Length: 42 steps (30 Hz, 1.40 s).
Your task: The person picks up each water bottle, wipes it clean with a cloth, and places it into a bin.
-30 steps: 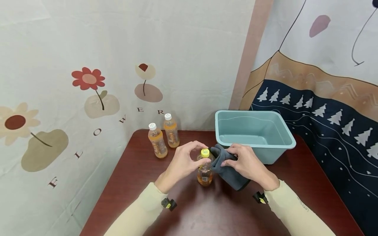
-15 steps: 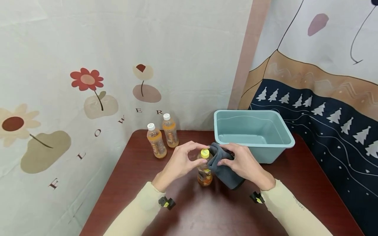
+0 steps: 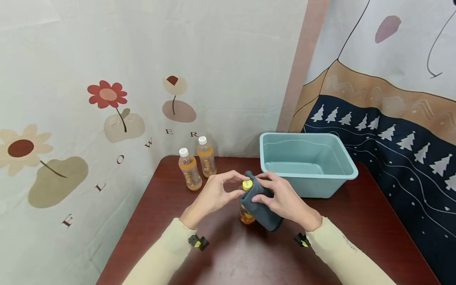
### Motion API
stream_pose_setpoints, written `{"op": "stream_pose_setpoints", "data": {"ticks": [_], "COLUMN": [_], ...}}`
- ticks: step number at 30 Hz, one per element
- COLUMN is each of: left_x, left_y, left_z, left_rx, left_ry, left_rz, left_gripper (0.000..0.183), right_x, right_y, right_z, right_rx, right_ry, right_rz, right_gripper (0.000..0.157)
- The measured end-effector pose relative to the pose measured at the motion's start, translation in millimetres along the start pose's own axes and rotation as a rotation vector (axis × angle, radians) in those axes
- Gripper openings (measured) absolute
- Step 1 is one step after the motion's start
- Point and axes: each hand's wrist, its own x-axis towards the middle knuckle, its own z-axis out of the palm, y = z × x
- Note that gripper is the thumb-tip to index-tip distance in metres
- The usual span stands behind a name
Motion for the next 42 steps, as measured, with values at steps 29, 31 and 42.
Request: {"op": "stream_pose_setpoints", "data": {"ticks": [29, 31, 42], "left_x": [-2.9, -2.8, -1.1], "left_y": [2.2, 2.0, 3.3], "left_z": [0.1, 0.0, 0.2], "left_rx": [0.017, 0.019, 0.035], "left_ry": [-0.024, -0.023, -0.024], "left_rz": [0.021, 0.027, 0.028], "left_gripper": [0.040, 0.039, 0.039], "right_x": [-13, -12, -10], "right_y": [50, 53, 62], "right_z": [57.5, 63.3, 64.2], "right_rx": [-0.169, -0.171, -0.085], "right_ry": [-0.198, -0.229, -0.251], "right_rz": [-0.004, 0.009, 0.089], "right_gripper": [0.019, 0.017, 0.020]}}
